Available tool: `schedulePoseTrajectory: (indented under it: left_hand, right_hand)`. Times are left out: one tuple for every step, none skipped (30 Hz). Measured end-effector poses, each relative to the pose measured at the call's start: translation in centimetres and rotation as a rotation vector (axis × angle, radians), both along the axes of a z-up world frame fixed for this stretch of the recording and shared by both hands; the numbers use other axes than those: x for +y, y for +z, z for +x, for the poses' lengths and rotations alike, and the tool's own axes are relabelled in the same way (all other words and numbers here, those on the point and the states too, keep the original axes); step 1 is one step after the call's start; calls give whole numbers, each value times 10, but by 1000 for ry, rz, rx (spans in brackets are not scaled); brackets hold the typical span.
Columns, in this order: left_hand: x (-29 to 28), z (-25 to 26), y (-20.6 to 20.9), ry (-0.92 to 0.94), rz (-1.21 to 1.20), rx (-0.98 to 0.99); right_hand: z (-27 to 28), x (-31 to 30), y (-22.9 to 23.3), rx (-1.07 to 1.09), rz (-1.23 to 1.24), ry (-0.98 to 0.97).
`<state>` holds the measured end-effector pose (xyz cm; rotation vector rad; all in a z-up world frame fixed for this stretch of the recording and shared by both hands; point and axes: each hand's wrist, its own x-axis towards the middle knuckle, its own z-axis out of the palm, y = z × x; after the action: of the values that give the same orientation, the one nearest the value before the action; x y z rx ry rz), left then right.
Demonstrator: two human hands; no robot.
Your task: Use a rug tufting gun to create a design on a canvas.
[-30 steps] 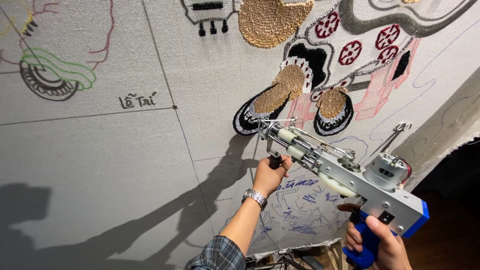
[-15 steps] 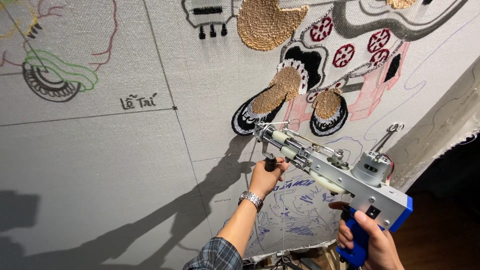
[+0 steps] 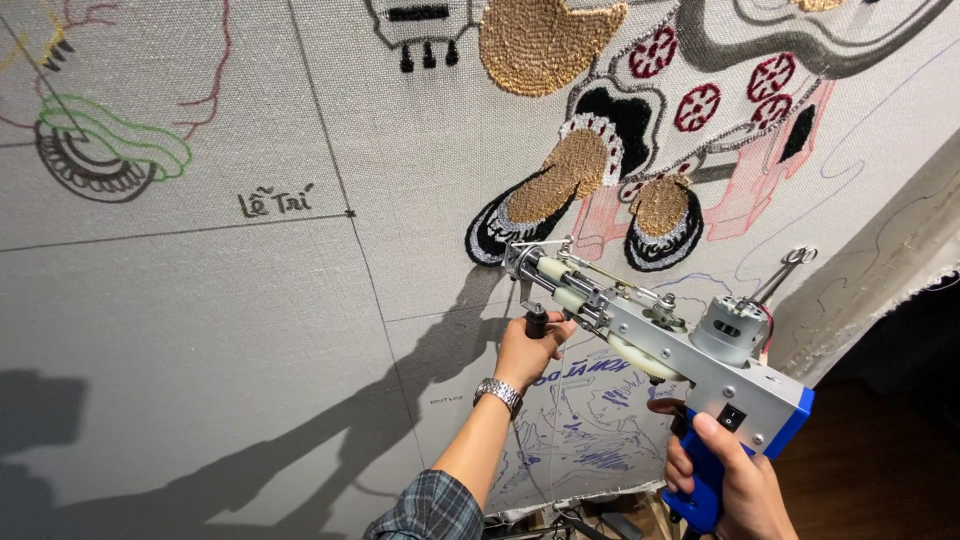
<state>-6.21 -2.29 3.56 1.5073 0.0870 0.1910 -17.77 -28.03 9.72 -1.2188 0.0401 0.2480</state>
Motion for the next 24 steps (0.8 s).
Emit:
schedulePoseTrajectory:
  left_hand:
    - [2,1,1,-1,-2,10]
    - [4,2,1,-1,-2,12]
    - [6,3,2,4,-5,28]
    - [8,4,2,9,-6,44]
    - [11,7,0,9,-5,46]
    - [13,9,-2,18,3,48]
    - [15,12,-3,28,11,50]
    - [18,14,-2,27,13,48]
    - [21,15,-2,33,19,52]
    - [24,15,-1,38,23,61]
    - [27,16,0,35,22,64]
    - [30,19,-1,37,30,60]
    - [32,22,-2,39,37,55]
    - [34,20,0,38,37,59]
    - [36,19,3,45,52,68]
    - [37,20,5,53,67,73]
    - [38,23,1,53,66,74]
    - [39,27,-3,60,62,77]
    - [41,31,-6,66,59,81]
    - [41,32,-5,66,58,80]
    - [42,34,-5,67,51,73]
    - [42,34,-5,67,45,70]
    - [42,34,-5,67,44,72]
    - [41,34,-6,71,40,73]
  right_hand:
    - [-2,5,4,-27,9,-1]
    - [-3,8,1,-26,10,-1]
    - [-3,10,-2,-43,5,-19]
    - [-3,12,-5,-60,2,-37]
    - [-3,16,-6,-58,3,-37]
    - [-2,20,-7,-54,-31,-73]
    - [-2,24,-9,-50,-65,-109]
    - [-3,30,-5,-51,-64,-110]
    - [-5,36,-2,-82,-64,-81]
    - [-8,42,3,-107,-66,-53]
    - [-9,45,1,-103,-68,-55]
    - [-7,48,-2,-165,-137,-76]
    - [-5,50,-7,-227,-207,-96]
    - [-6,53,-5,-223,-208,-97]
    - [-6,55,-4,-224,-238,-103]
    - [-5,57,-3,-229,-267,-108]
    - [-5,58,-3,-228,-268,-108]
    - [-4,59,-3,-200,-337,-112]
    - [-3,60,-2,-171,-407,-116]
    - [-2,62,-2,-172,-408,-116]
    - [-2,64,-2,-185,-290,-66]
    - [-2,65,-3,-194,-171,-15]
    - [-2,66,0,-192,-172,-15]
    - [-3,66,3,-117,-95,-15]
